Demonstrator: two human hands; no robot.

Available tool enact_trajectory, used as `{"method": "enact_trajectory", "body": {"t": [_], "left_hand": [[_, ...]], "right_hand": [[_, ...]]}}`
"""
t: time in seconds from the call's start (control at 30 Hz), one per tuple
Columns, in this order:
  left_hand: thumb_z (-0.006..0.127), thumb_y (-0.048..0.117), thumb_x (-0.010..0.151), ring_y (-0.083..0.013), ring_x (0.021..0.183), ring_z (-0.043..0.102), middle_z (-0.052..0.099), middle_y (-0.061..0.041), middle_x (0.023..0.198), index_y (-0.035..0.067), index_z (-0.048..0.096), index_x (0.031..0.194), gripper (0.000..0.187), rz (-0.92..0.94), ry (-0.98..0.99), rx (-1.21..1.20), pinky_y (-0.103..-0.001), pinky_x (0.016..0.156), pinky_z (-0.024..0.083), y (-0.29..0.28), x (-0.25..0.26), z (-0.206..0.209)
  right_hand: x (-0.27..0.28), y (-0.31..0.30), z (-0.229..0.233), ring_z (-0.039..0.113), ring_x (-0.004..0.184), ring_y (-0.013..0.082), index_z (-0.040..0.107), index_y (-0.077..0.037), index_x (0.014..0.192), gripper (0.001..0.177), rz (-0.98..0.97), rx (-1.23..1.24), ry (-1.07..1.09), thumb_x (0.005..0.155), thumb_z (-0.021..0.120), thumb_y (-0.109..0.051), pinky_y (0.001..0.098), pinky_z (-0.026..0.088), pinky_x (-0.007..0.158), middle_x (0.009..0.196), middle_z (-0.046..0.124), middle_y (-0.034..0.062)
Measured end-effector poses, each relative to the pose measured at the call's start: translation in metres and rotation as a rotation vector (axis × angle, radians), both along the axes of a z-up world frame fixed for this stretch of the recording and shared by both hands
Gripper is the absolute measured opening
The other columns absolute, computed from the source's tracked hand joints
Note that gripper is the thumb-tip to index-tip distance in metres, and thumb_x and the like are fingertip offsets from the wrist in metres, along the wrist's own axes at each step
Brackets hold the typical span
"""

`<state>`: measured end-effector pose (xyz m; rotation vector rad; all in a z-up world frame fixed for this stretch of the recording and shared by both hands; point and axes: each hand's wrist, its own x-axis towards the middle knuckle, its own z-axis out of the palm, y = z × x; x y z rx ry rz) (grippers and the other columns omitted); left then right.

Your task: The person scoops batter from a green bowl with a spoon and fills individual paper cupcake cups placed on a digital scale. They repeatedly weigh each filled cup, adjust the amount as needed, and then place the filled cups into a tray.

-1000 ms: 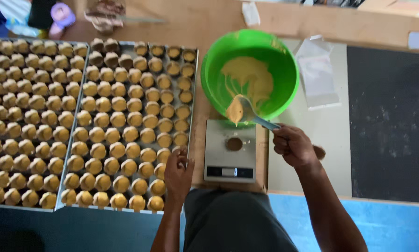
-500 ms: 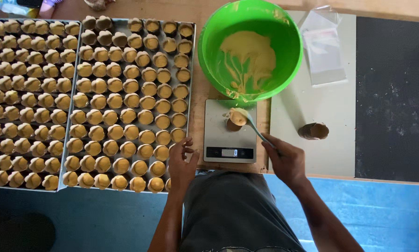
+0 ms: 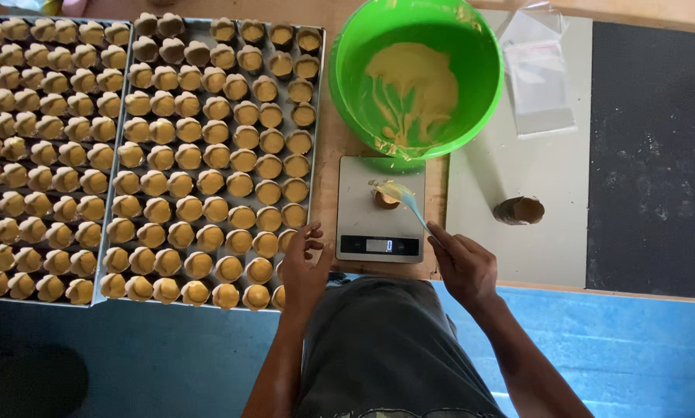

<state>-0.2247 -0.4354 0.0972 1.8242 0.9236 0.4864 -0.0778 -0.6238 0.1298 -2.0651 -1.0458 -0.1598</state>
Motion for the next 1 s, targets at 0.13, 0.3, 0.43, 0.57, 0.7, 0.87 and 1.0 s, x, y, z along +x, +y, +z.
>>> {"method": "enact_trajectory", "body": {"t": [0.13,0.3,0.43,0.57,0.7,0.87,1.0], "left_hand": [[0.064,0.011,0.073,-0.0272,0.080,0.062,0.061,-0.012,0.094,0.008,0.056,0.113,0.040,-0.009,0.002,0.021,-0.035,0.068,0.047,0.000,-0.003,0.003],[0.064,0.014,0.074,-0.0274,0.081,0.063,0.062,-0.013,0.097,0.008,0.056,0.112,0.040,0.025,0.026,-0.035,-0.035,0.069,0.047,0.000,-0.006,0.000],[0.064,0.014,0.073,-0.0265,0.082,0.063,0.062,-0.011,0.097,0.009,0.056,0.113,0.041,0.017,0.033,-0.033,-0.035,0.069,0.047,0.001,-0.007,-0.007],[0.064,0.011,0.075,-0.0293,0.081,0.063,0.061,-0.014,0.097,0.007,0.055,0.113,0.039,0.002,0.010,-0.022,-0.036,0.069,0.047,0.000,-0.005,-0.002],[0.063,0.011,0.075,-0.0283,0.082,0.063,0.060,-0.014,0.097,0.008,0.055,0.114,0.039,-0.005,-0.010,-0.021,-0.035,0.069,0.047,0.000,-0.006,-0.007],[0.064,0.010,0.074,-0.0260,0.080,0.063,0.061,-0.011,0.095,0.009,0.055,0.113,0.040,-0.027,-0.019,0.014,-0.034,0.067,0.047,0.001,-0.007,-0.014],[0.064,0.011,0.074,-0.0270,0.081,0.063,0.061,-0.013,0.097,0.009,0.056,0.113,0.040,-0.015,-0.005,-0.025,-0.035,0.069,0.047,0.001,-0.007,-0.014]], "right_hand": [[-0.001,0.000,-0.002,0.047,0.034,0.0206,0.066,-0.004,0.097,0.020,0.016,-0.018,0.010,0.078,0.059,-0.003,0.0294,0.032,0.030,0.048,0.054,0.0096],[-0.004,-0.002,-0.005,0.044,0.033,0.0174,0.065,-0.004,0.100,0.022,0.004,-0.019,0.005,0.079,0.058,-0.002,0.0271,0.032,0.030,0.047,0.052,0.0083],[-0.006,-0.001,0.000,0.044,0.033,0.0160,0.065,-0.003,0.100,0.023,0.013,-0.008,0.035,0.078,0.057,0.000,0.0258,0.032,0.031,0.047,0.053,0.0077],[-0.007,-0.003,-0.002,0.044,0.033,0.0165,0.065,-0.003,0.099,0.024,0.006,-0.010,0.016,0.077,0.059,0.001,0.0257,0.031,0.030,0.047,0.053,0.0089],[-0.008,-0.004,0.000,0.044,0.034,0.0163,0.066,-0.003,0.099,0.024,0.013,-0.008,-0.005,0.077,0.058,0.001,0.0254,0.032,0.031,0.047,0.053,0.0081],[-0.009,-0.005,0.000,0.045,0.033,0.0180,0.066,-0.003,0.099,0.023,0.010,-0.017,-0.040,0.078,0.058,0.000,0.0274,0.031,0.030,0.047,0.052,0.0083],[-0.009,-0.005,0.000,0.043,0.033,0.0165,0.066,-0.003,0.099,0.023,0.019,0.003,-0.048,0.078,0.058,0.000,0.0267,0.031,0.030,0.046,0.050,0.0071]]}}
